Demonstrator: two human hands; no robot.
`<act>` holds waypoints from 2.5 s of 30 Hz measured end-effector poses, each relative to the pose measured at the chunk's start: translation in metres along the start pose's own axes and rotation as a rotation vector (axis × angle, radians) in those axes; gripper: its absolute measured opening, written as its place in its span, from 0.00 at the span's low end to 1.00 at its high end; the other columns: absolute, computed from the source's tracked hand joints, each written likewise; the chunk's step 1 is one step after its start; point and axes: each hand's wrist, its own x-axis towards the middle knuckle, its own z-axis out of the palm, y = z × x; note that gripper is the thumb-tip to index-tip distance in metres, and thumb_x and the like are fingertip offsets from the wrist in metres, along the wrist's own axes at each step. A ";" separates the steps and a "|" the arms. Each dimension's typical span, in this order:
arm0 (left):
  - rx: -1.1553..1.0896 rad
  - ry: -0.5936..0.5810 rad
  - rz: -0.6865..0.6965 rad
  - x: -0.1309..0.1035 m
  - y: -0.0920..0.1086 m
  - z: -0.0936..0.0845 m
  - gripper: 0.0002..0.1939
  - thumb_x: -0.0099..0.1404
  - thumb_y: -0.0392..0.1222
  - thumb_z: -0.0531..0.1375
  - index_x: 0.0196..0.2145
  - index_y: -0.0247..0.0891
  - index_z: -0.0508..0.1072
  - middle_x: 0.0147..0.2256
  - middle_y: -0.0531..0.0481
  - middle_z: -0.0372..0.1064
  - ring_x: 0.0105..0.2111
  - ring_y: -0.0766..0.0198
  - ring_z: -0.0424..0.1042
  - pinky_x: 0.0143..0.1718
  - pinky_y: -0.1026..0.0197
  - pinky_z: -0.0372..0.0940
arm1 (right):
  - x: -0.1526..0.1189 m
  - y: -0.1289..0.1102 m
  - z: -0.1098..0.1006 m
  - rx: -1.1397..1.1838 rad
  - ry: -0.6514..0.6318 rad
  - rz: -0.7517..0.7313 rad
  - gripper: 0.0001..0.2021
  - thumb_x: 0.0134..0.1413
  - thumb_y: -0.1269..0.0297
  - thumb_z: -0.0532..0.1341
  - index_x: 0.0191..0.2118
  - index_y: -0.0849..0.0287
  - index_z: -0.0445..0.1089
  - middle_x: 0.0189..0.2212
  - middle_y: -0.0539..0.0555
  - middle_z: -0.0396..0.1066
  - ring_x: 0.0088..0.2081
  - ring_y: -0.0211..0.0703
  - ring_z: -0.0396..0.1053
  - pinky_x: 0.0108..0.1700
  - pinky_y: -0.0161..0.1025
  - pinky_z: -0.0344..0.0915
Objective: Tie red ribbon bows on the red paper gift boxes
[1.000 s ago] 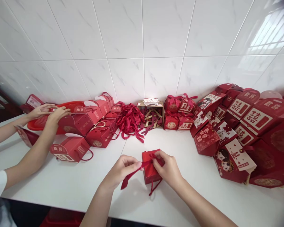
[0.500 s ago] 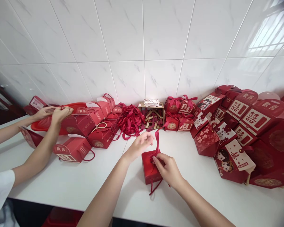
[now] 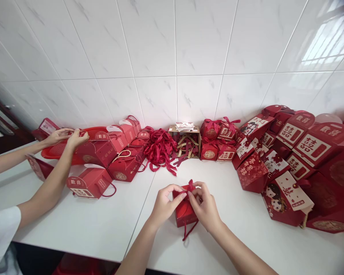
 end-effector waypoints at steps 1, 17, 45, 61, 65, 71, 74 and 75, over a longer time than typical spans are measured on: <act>0.004 0.014 -0.001 -0.002 0.000 0.001 0.07 0.60 0.43 0.60 0.30 0.37 0.73 0.35 0.46 0.76 0.41 0.57 0.74 0.46 0.55 0.68 | -0.001 0.001 0.001 0.021 0.014 0.009 0.09 0.60 0.55 0.54 0.38 0.55 0.59 0.21 0.46 0.64 0.20 0.38 0.57 0.24 0.34 0.56; -0.009 0.209 0.109 -0.015 -0.015 0.016 0.06 0.59 0.33 0.58 0.27 0.40 0.72 0.36 0.47 0.77 0.45 0.56 0.74 0.52 0.51 0.66 | -0.011 0.008 -0.001 -0.149 0.052 -0.208 0.09 0.59 0.65 0.56 0.41 0.57 0.72 0.47 0.63 0.65 0.43 0.50 0.70 0.42 0.45 0.70; 0.163 -0.001 0.025 -0.018 -0.006 -0.002 0.08 0.63 0.37 0.57 0.33 0.43 0.77 0.47 0.47 0.70 0.52 0.56 0.65 0.55 0.49 0.62 | -0.010 0.008 -0.031 -0.060 -0.097 0.011 0.12 0.63 0.58 0.52 0.42 0.53 0.72 0.56 0.58 0.63 0.59 0.53 0.57 0.59 0.57 0.56; 0.368 0.087 0.370 -0.021 -0.009 -0.003 0.06 0.61 0.30 0.58 0.31 0.40 0.72 0.32 0.50 0.73 0.37 0.61 0.68 0.40 0.55 0.66 | 0.006 -0.052 -0.073 -0.405 -0.748 -0.062 0.10 0.56 0.62 0.62 0.44 0.52 0.71 0.21 0.46 0.70 0.22 0.38 0.66 0.28 0.33 0.62; 0.341 0.031 0.358 -0.021 -0.006 -0.007 0.07 0.62 0.31 0.57 0.31 0.40 0.72 0.31 0.51 0.73 0.36 0.62 0.67 0.40 0.56 0.66 | 0.022 -0.043 -0.067 -0.368 -0.635 -0.266 0.14 0.59 0.62 0.60 0.50 0.53 0.69 0.39 0.54 0.73 0.37 0.42 0.70 0.41 0.37 0.67; 0.351 -0.031 0.328 -0.021 0.003 -0.016 0.07 0.62 0.32 0.57 0.29 0.40 0.73 0.28 0.51 0.73 0.34 0.61 0.66 0.36 0.59 0.67 | 0.034 -0.005 -0.047 -0.297 -0.600 -0.602 0.15 0.64 0.69 0.54 0.54 0.52 0.66 0.39 0.56 0.71 0.39 0.42 0.67 0.42 0.39 0.66; 0.408 -0.030 0.311 -0.022 0.006 -0.020 0.05 0.61 0.34 0.59 0.29 0.40 0.73 0.29 0.51 0.73 0.35 0.61 0.66 0.37 0.58 0.67 | 0.028 -0.005 -0.047 -0.390 -0.634 -0.703 0.18 0.64 0.73 0.50 0.53 0.51 0.69 0.36 0.56 0.68 0.35 0.42 0.63 0.39 0.39 0.63; 0.431 -0.036 0.311 -0.022 0.007 -0.022 0.05 0.61 0.34 0.58 0.29 0.40 0.73 0.30 0.51 0.73 0.35 0.61 0.66 0.38 0.58 0.66 | 0.026 -0.007 -0.048 -0.440 -0.660 -0.727 0.19 0.64 0.74 0.50 0.53 0.50 0.69 0.36 0.56 0.68 0.35 0.42 0.62 0.38 0.39 0.62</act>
